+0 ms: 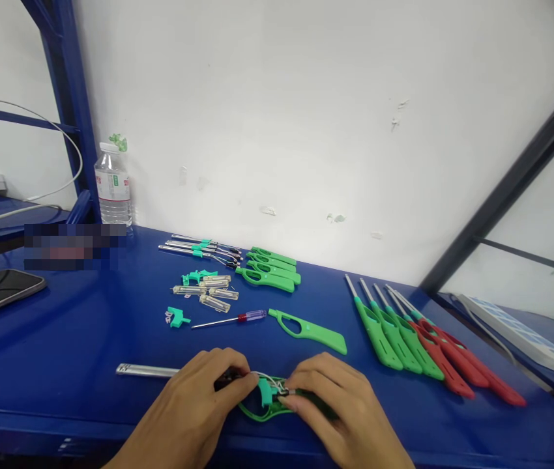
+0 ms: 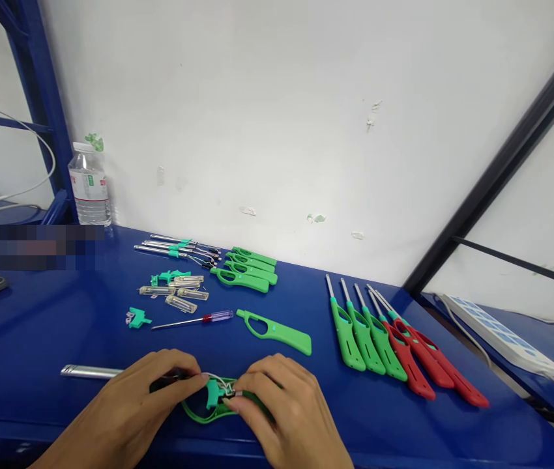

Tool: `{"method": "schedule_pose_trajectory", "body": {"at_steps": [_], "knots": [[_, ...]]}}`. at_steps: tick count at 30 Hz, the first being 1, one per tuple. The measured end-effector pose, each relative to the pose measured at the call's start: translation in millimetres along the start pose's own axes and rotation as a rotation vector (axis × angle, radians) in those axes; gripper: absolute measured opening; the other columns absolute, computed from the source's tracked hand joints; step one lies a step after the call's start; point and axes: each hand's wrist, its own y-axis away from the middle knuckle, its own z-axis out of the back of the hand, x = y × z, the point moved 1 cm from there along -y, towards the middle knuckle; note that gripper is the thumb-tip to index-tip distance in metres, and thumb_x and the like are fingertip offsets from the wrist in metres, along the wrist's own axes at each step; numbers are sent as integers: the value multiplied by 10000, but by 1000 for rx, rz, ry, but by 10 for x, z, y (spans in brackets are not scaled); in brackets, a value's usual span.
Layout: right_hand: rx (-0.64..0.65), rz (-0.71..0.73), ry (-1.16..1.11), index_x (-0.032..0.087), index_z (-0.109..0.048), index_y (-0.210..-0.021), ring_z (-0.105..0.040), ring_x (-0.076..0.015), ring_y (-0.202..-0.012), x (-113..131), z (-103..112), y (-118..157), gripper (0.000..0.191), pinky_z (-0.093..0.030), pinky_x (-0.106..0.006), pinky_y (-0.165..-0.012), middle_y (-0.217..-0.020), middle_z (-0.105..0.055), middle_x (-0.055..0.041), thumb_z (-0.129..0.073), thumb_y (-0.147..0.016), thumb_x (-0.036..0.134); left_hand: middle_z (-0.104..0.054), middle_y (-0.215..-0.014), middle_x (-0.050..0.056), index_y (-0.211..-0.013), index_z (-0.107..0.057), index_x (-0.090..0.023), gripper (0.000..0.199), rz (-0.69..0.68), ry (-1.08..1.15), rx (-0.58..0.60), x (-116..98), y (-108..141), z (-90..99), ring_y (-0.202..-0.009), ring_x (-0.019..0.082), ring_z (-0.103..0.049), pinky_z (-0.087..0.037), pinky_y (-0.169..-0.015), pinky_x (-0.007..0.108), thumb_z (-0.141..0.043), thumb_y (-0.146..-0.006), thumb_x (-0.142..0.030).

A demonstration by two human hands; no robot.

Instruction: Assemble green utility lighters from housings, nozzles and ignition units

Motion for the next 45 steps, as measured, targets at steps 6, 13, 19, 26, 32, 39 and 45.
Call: {"method": "schedule_pose_trajectory", "body": {"at_steps": [6, 13, 19, 26, 32, 39, 45], "knots": [[12, -26, -22, 251, -747, -1019, -733, -159, -862, 9, 27, 6, 97, -543, -264, -821, -986, -788, 12, -702, -1102, 271, -714, -1080, 16, -1222, -663, -257, 484, 13, -6, 30, -95, -89, 106, -819, 166, -669, -581, -746, 274, -389, -987, 66], [35, -58, -62, 241, -775, -993, -734, -163, -882, -21, 27, 34, 69, -537, -268, -831, -998, -788, 7, -781, -1033, 185, -694, -1118, 12, -1207, -643, -271, 230, 106, 35, 134, -207, -130, 202, -925, 187, -679, -600, -840, 317, -495, -1099, -131], [36, -87, -84, 244, -800, -997, -737, -159, -906, 37, 47, 5, 110, -545, -260, -865, -1010, -789, 6, -761, -1030, 147, -683, -1087, 27, -1254, -653, -260, 245, 77, 16, 147, -217, -135, 191, -896, 208, -668, -610, -799, 342, -522, -1088, -136], [-20, -72, -95, 226, -783, -957, -745, -159, -884, 35, 52, 14, 141, -565, -256, -822, -993, -777, -16, -719, -1040, 132, -678, -1083, 41, -1256, -667, -238, 243, 49, 29, 116, -205, -116, 163, -892, 206, -647, -592, -809, 331, -495, -1109, -148], [-10, -54, -99, 227, -779, -956, -741, -161, -873, 28, 50, 13, 128, -567, -262, -813, -978, -780, -12, -731, -1045, 148, -678, -1068, 51, -1235, -668, -225, 237, 23, 19, 103, -190, -124, 143, -893, 219, -639, -580, -791, 331, -501, -1100, -126], [6, -58, -80, 230, -777, -963, -738, -163, -866, 29, 56, 11, 91, -557, -274, -817, -975, -784, -2, -771, -1028, 165, -677, -1120, 46, -1305, -639, -233, 250, 46, -5, 186, -216, -109, 175, -958, 216, -654, -582, -860, 346, -554, -1098, -122], [0, 5, -3, 234, -759, -978, -729, -166, -836, -5, 23, 17, 94, -544, -292, -810, -953, -788, 1, -753, -1071, 252, -686, -1066, 34, -1296, -633, -231, 244, 31, -13, 170, -204, -109, 183, -899, 203, -661, -586, -823, 333, -542, -1098, -121]]}}
